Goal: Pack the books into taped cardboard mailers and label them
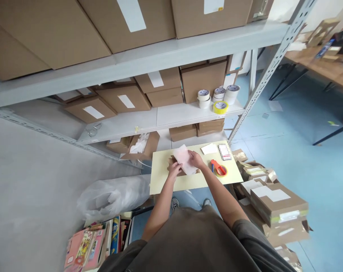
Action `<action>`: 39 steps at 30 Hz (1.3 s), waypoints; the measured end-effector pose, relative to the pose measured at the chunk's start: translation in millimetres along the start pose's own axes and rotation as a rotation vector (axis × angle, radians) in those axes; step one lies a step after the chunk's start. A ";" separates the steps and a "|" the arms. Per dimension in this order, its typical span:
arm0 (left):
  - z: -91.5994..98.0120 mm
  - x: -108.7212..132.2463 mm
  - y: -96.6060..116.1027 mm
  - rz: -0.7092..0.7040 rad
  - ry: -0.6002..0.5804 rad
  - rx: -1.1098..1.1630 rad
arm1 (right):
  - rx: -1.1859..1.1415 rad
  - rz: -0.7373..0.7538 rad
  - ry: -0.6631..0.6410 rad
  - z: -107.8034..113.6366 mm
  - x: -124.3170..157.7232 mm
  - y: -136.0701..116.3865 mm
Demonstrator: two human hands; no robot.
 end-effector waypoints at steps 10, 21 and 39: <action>-5.6 21.2 -39.5 0.171 0.123 -0.163 | 0.351 0.203 -0.267 -21.0 -38.5 -38.9; 70.9 13.5 18.2 -0.177 0.353 -0.741 | 0.281 0.118 -0.175 -11.9 -17.5 -12.6; 15.8 -8.2 -21.0 -0.306 -0.281 -1.261 | 0.107 -0.234 -0.034 -0.8 84.7 92.1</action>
Point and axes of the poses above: each hand's wrist, its own x-axis away from the middle knuckle, its own z-axis out of the back of the hand, y = z × x, the point moved 10 cm from there along -x, towards the middle knuckle
